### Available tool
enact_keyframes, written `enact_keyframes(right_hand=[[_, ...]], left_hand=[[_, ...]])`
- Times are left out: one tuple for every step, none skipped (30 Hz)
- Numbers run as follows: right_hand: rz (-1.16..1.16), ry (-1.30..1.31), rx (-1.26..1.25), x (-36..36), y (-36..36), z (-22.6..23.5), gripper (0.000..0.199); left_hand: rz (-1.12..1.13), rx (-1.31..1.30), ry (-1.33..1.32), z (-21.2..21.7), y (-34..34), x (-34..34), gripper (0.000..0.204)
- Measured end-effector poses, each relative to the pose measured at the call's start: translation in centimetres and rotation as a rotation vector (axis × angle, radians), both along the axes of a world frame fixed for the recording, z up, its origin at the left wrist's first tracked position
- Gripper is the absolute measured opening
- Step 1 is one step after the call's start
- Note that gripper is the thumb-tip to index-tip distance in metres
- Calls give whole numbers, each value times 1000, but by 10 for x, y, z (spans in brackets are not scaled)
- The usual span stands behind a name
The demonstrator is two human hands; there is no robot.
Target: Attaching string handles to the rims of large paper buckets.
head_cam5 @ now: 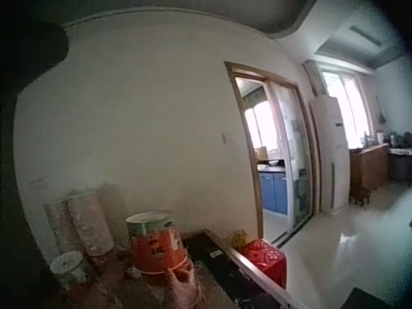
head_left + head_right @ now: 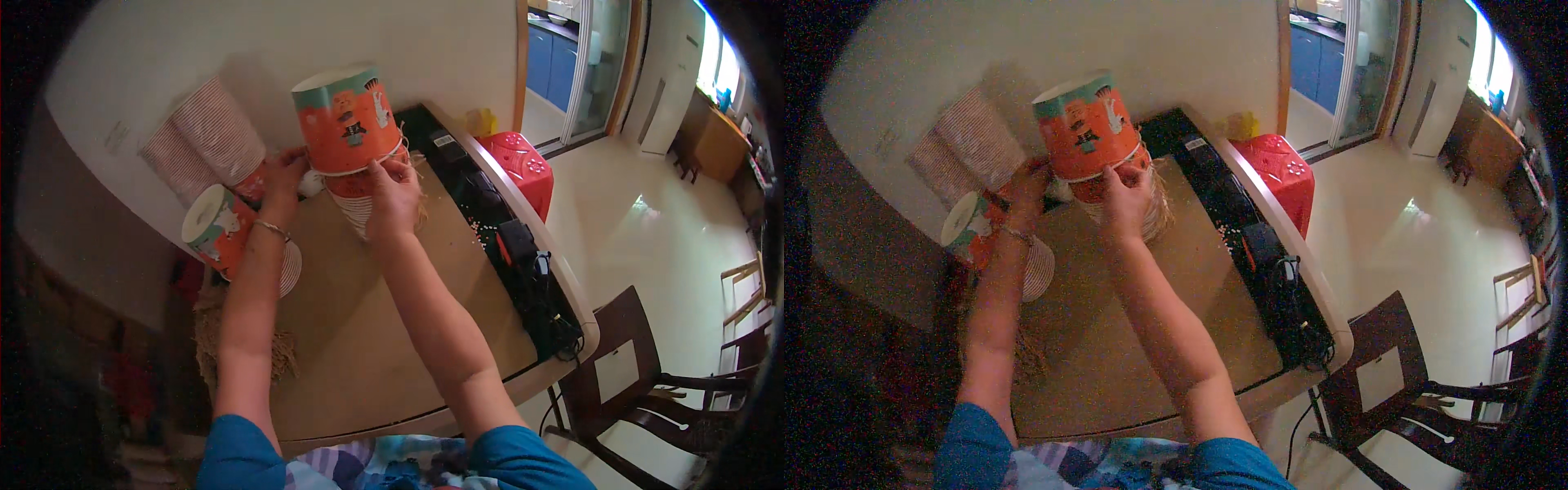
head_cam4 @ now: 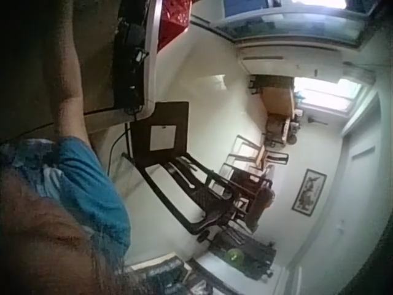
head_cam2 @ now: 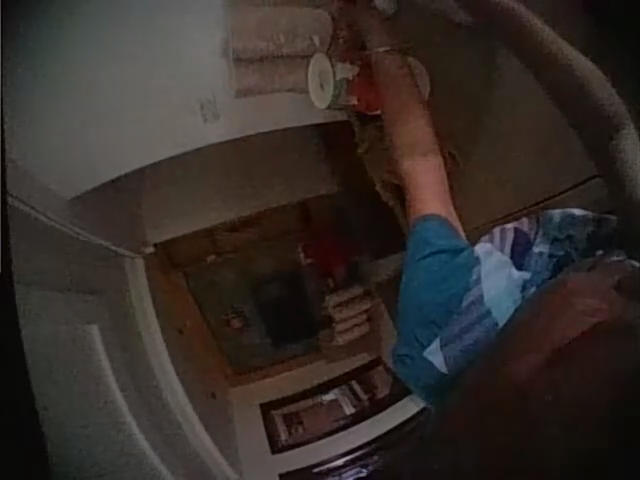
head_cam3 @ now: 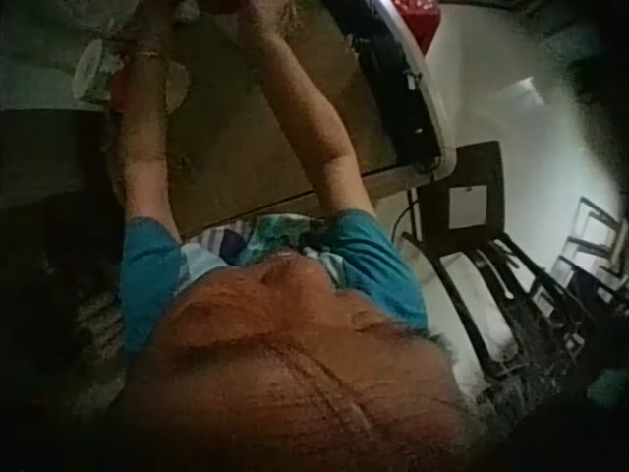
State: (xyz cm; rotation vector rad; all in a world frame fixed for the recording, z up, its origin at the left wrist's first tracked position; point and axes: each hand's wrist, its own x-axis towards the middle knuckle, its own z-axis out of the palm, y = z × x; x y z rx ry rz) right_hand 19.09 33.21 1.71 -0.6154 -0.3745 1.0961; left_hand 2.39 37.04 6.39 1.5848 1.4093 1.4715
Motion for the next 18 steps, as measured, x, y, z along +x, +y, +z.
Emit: enact_keyframes(right_hand=[[-5, 0, -1, 2, 4, -4, 17], [78, 111, 29, 1, 9, -8, 17], [162, 221, 60, 0, 13, -11, 16], [161, 222, 56, 2, 11, -9, 16], [215, 232, 26, 5, 7, -7, 15], [269, 243, -4, 9, 4, -6, 14], [270, 244, -3, 12, -1, -1, 14], [317, 235, -25, 15, -6, 4, 12], [365, 226, -48, 17, -10, 8, 11], [364, 227, -48, 21, -12, 9, 11], [384, 188, -54, 24, -13, 10, 10], [406, 149, -60, 27, -14, 10, 9], [407, 150, -59, 27, -14, 9, 9], [422, 124, -54, 27, -14, 9, 9], [438, 97, -49, 26, -14, 8, 8], [438, 97, -50, 27, -14, 9, 8], [459, 109, -64, 27, -15, 9, 8], [481, 120, -78, 27, -15, 10, 7]], left_hand=[[3, 9, 91, 0, 3, 0, 24], [4, 12, 94, -2, 10, -7, 24], [-14, 28, 56, -7, 20, -13, 24], [-32, 38, 14, -6, 21, -10, 25], [-33, 34, 15, -6, 20, -9, 25], [-41, 29, 44, -4, 18, -9, 24], [-48, 26, 74, 0, 13, -6, 24], [-47, 26, 76, 1, 14, -8, 24], [-28, 29, 108, 1, 16, -10, 24], [-11, 32, 139, 2, 16, -9, 25], [-12, 32, 139, 2, 16, -7, 25], [-9, 41, 150, 2, 17, -6, 25], [-4, 52, 161, 2, 16, -6, 25], [-2, 53, 162, 0, 19, -9, 25], [-36, 49, 71, -5, 24, -12, 25], [-73, 43, -23, -7, 25, -11, 25], [-71, 42, -23, -7, 25, -12, 25], [-39, 42, 64, -7, 24, -13, 25]])
